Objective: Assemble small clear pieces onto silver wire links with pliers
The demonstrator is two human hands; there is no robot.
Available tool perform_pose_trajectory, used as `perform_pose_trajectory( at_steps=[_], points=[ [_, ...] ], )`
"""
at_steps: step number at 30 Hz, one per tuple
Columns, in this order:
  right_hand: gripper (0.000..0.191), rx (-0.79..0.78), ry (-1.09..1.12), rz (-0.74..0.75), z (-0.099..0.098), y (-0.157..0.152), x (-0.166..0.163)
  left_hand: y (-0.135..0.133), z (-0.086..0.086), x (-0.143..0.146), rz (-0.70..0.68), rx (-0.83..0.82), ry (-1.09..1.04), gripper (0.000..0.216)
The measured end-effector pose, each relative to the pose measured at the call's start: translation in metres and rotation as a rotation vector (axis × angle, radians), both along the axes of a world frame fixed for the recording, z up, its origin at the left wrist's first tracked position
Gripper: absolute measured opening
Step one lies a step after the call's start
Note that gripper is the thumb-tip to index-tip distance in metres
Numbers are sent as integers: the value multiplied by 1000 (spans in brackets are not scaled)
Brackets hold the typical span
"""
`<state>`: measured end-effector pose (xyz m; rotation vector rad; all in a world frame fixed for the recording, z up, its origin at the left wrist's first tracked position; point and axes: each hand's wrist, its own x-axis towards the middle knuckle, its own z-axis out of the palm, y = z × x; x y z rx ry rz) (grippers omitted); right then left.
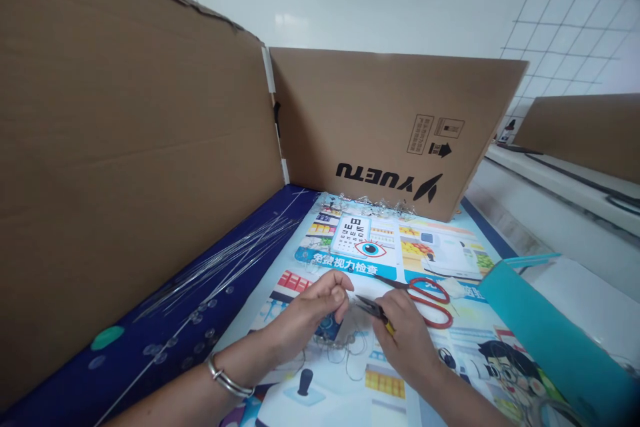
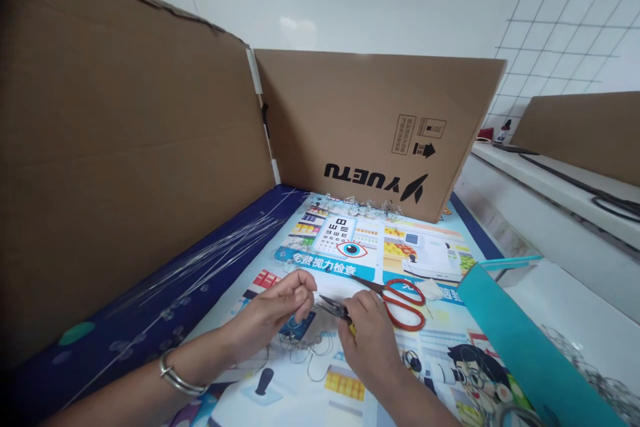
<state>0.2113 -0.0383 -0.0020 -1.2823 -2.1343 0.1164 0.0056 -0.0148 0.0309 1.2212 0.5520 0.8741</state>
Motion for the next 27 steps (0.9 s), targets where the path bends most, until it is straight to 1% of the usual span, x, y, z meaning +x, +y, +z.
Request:
perform_pose_trajectory(
  at_steps=[5,10,14,21,24,27],
  points=[
    [13,-39,-33,29,-2,-1,-1,-2,-1,0,-6,29,29,22],
    [13,-61,-43,11,-6,-2,-1,0,-4,0,-2,61,74,27],
    [15,-82,-50,10,-8,-1,0,0,-4,-1,-12,143,146,29],
    [15,-129,-72,19,-6,-1,0,0,0,-2,43,381,440,25],
    [16,-141,-71,18,-6,-2,1,-1,2,-2,60,400,484,25],
    [18,-155,-43,19,-7,-3,1,-2,3,-1,62,388,470,25]
  ],
)
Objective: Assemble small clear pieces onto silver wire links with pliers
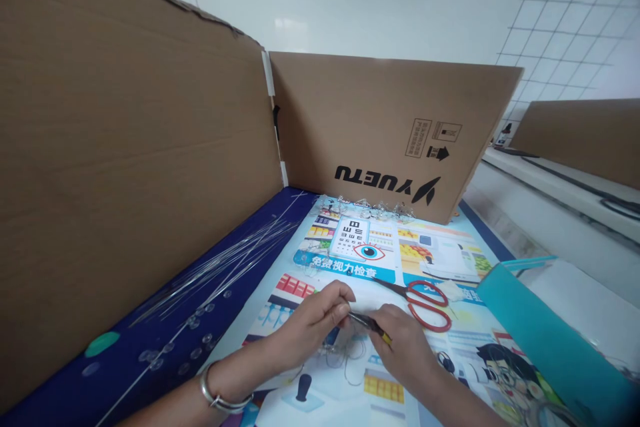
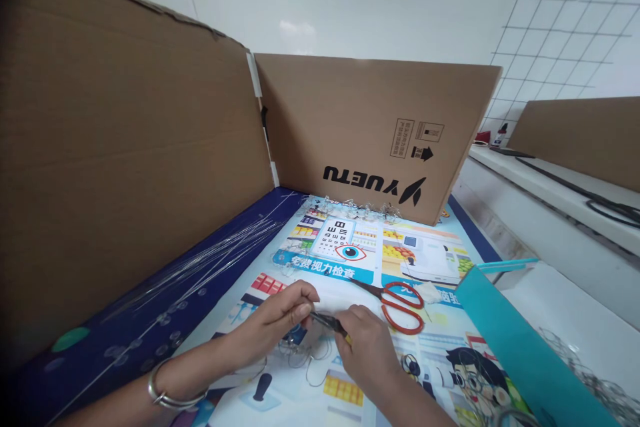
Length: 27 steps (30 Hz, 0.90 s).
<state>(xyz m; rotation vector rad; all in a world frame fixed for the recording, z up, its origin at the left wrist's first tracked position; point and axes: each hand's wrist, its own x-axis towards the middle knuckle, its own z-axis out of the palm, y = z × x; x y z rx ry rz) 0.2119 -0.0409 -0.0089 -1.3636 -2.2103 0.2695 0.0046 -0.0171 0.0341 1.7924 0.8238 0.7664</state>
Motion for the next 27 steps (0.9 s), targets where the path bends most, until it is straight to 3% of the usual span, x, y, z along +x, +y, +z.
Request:
perform_pose_trajectory(
  at_steps=[12,19,27],
  points=[
    [14,2,98,9,5,-3,-5,-5,1,6,64,-85,-107,34],
    [12,-26,83,-17,4,-7,-11,-12,-4,13,37,-296,-221,34],
    [11,-95,121,63,13,-7,-10,-11,-6,10,112,-202,-155,36]
  ],
)
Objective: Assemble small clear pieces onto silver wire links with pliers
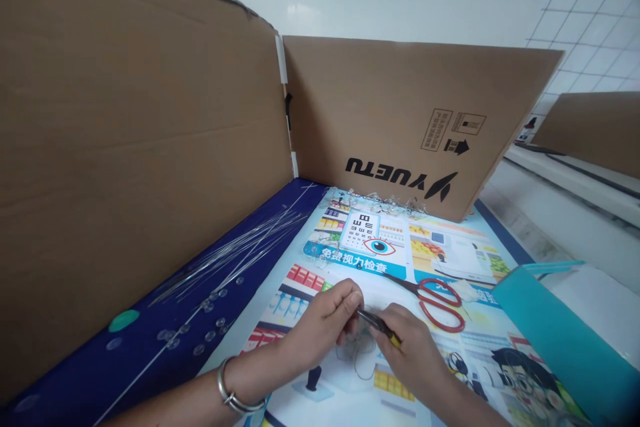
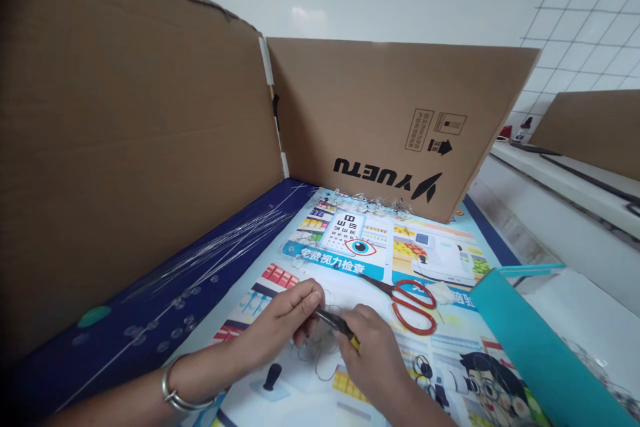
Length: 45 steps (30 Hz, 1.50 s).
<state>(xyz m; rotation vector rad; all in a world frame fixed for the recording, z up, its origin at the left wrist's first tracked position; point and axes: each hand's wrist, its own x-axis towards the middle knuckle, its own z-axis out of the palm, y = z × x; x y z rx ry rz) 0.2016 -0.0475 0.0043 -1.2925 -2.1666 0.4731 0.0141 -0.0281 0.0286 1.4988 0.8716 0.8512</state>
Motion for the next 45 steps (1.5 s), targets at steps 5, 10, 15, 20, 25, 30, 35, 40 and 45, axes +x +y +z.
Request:
perform_pose_trajectory(
  at_steps=[5,10,15,20,25,30,35,40,45],
  points=[
    [11,-76,33,33,8,0,0,0,1,-1,20,119,46,35],
    [11,-96,43,22,7,1,-1,0,1,0,34,139,53,33],
    [11,-104,69,12,5,1,-2,-2,-2,0,60,169,60,33],
    [15,-96,113,8,3,0,-4,-4,-5,1,87,159,10,30],
    [14,-89,159,-8,2,-2,-7,-6,-7,2,134,157,-13,29],
    [16,-114,204,-4,3,-3,-9,-6,-12,4,152,114,-56,29],
    [26,-198,387,-245,13,3,4,9,-13,0,312,25,-170,28],
    [25,-189,379,-240,13,9,11,13,-7,-3,322,93,-183,25],
    [24,-172,318,-94,11,-1,-2,0,-5,-1,227,191,-4,24]
  ],
)
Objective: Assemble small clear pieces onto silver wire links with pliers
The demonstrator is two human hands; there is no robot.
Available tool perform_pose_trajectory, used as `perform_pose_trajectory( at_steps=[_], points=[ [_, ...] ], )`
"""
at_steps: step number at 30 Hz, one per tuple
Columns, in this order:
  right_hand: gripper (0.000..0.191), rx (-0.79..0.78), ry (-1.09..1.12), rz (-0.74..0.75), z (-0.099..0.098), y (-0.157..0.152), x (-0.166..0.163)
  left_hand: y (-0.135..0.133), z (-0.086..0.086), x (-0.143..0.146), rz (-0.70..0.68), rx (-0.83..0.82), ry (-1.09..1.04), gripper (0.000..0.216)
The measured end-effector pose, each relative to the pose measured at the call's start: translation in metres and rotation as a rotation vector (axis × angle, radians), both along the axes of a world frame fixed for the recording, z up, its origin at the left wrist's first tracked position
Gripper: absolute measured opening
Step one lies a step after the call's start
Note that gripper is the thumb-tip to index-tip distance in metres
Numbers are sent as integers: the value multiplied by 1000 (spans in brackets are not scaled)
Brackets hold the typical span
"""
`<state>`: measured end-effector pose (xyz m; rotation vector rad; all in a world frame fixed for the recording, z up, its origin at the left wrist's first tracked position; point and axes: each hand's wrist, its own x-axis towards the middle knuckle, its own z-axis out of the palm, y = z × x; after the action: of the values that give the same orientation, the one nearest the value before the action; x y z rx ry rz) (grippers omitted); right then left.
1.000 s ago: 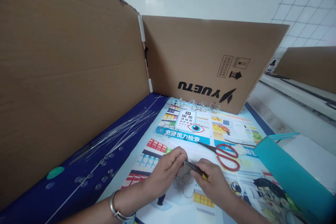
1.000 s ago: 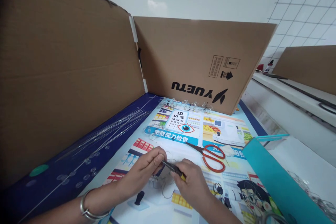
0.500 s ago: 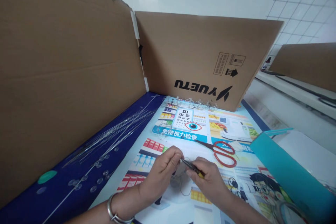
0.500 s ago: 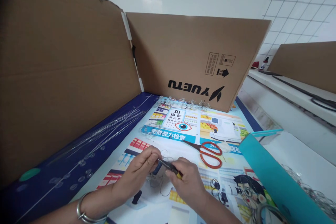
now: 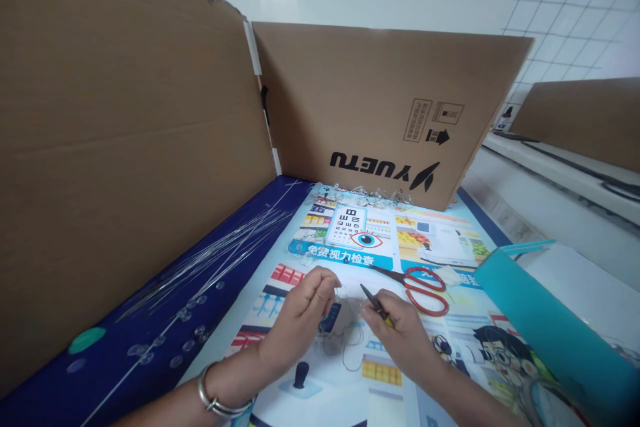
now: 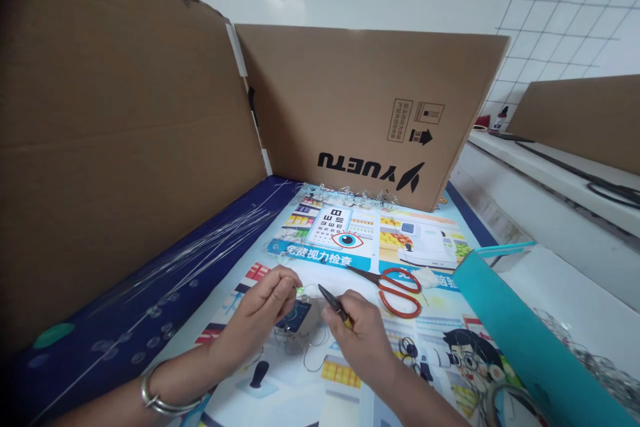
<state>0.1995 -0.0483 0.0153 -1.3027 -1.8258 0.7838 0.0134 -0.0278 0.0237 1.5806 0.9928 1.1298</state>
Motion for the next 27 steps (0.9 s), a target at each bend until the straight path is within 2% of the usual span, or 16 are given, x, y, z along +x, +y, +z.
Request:
perform_pose_trajectory(
  at_steps=[5,12,17,20,24,27],
  points=[
    [20,-83,108,34,12,-13,-13,-10,-1,2,-115,141,270,20],
    [18,-174,203,17,9,-18,-22,-15,-3,6,-192,216,299,18],
    [10,-142,196,28,11,-18,-21,-16,-2,3,-242,238,273,15],
    [7,-71,159,49,12,-18,-21,-16,2,3,-282,246,281,16],
    [8,53,52,23,6,-18,-20,-17,8,5,-231,263,398,9],
    [8,57,9,-28,3,-17,-18,-17,12,6,-229,239,453,8]
  ],
)
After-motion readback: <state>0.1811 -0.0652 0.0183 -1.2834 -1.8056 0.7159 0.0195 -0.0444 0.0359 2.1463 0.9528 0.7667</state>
